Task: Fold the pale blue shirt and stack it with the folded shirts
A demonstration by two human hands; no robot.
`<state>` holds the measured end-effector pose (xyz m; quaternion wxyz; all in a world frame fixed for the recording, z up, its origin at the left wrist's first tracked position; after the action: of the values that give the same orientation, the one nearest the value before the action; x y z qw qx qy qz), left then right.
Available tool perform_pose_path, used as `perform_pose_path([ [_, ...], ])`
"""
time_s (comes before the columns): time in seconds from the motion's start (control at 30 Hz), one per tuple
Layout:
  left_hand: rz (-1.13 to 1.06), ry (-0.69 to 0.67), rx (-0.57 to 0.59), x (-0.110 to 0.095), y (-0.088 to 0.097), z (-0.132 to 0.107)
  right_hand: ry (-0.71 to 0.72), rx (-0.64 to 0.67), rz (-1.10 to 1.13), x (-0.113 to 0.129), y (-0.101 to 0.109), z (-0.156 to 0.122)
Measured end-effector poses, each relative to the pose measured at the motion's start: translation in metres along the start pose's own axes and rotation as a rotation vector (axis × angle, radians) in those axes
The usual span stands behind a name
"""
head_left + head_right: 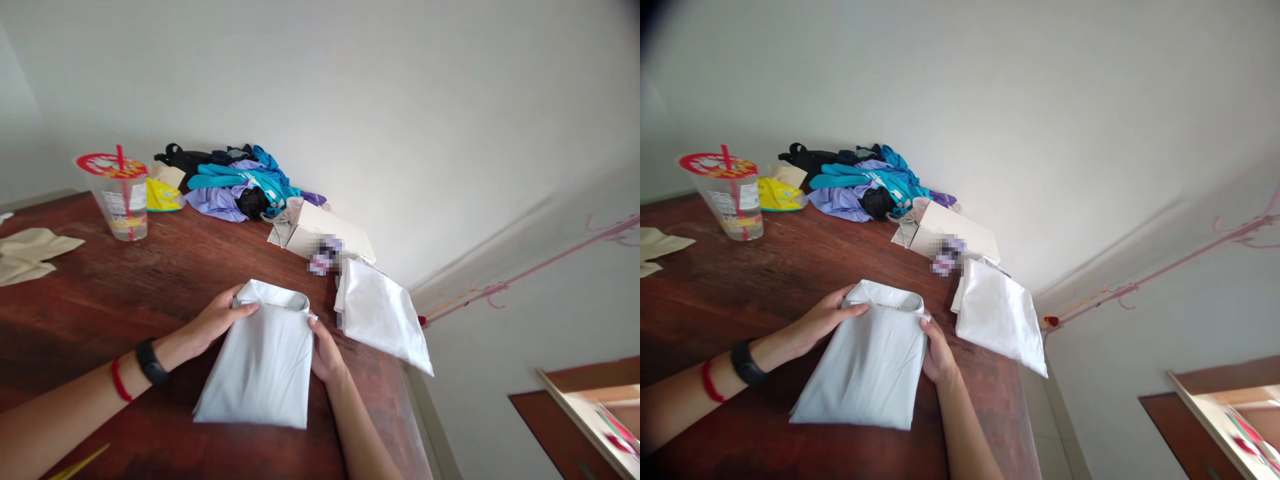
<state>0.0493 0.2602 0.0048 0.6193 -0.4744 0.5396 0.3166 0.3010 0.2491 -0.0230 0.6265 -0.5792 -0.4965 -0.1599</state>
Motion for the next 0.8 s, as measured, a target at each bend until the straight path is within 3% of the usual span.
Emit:
perform_pose_path([
  [0.17, -0.143, -0.015, 0.008, -0.009, 0.002, -0.003, -0.116, 0.058, 0.043, -0.005, -0.006, -0.005],
  [0.4, -0.193, 0.019, 0.073, -0.019, 0.001, -0.009, -0.141, 0.008, 0.021, 0.009, -0.046, -0.021],
  [0.5, -0.188, 0.011, 0.109, -0.022, 0.000, -0.011, -0.128, -0.030, -0.016, 0.028, -0.058, -0.034],
  [0.6, -0.269, 0.020, 0.176, -0.012, -0.002, -0.010, -0.112, -0.102, -0.066, 0.051, -0.061, -0.048],
  [0.7, -0.361, 0.054, 0.216, 0.006, -0.001, -0.005, -0.096, -0.167, -0.092, 0.079, -0.054, -0.061],
  [0.8, -0.348, 0.131, 0.163, 0.022, 0.003, -0.001, -0.079, -0.250, -0.126, 0.116, -0.041, -0.073],
])
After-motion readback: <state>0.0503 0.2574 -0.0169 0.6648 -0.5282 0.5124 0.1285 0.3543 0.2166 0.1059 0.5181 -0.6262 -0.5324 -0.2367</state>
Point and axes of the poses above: each hand's wrist, its own z-axis towards the middle knuckle, its own y-axis out of the back of the hand, x = y × z, the point moved 2 cm from there along z, towards the middle knuckle, and after that the axes turned 12 degrees about x, right-handed, at the moved point
